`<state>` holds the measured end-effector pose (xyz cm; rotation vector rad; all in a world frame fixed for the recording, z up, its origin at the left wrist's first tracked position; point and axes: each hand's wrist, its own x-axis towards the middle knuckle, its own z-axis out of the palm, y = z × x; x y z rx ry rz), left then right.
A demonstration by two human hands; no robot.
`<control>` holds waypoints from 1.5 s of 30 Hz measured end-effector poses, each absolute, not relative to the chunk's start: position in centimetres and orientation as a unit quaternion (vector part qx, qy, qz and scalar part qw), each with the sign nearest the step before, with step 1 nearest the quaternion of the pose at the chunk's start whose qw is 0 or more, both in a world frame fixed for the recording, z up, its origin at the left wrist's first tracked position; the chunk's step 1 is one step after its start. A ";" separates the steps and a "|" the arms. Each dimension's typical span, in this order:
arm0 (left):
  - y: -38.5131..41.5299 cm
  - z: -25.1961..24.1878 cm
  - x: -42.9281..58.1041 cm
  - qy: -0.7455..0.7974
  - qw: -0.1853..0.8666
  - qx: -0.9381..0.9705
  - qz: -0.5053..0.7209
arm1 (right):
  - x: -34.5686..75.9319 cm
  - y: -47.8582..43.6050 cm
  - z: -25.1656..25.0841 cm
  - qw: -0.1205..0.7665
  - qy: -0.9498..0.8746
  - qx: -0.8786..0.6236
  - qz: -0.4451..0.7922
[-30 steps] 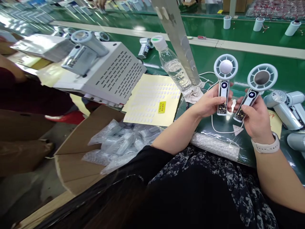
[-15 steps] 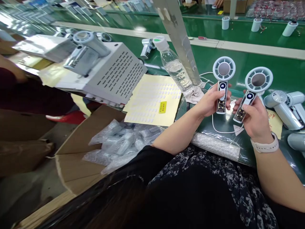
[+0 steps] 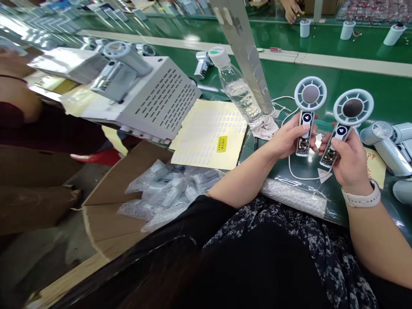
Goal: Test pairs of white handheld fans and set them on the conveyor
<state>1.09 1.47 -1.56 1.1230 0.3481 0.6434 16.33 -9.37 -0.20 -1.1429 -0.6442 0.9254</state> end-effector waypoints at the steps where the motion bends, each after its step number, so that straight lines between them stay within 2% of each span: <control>1: 1.4 -1.5 1.1 0.157 0.783 0.521 0.300 | 16.3 -9.2 -0.3 0.698 -0.284 -0.511 0.413; 26: 2.0 -1.5 0.6 0.148 0.778 0.536 0.292 | 16.5 -9.2 -0.5 0.691 -0.319 -0.498 0.416; 37: 1.6 -1.3 0.5 0.221 0.769 0.514 0.309 | 17.3 -8.9 -0.8 0.708 -0.272 -0.538 0.369; 45: 1.5 -1.0 0.3 0.235 0.753 0.526 0.318 | 17.1 -9.1 -1.4 0.703 -0.277 -0.527 0.389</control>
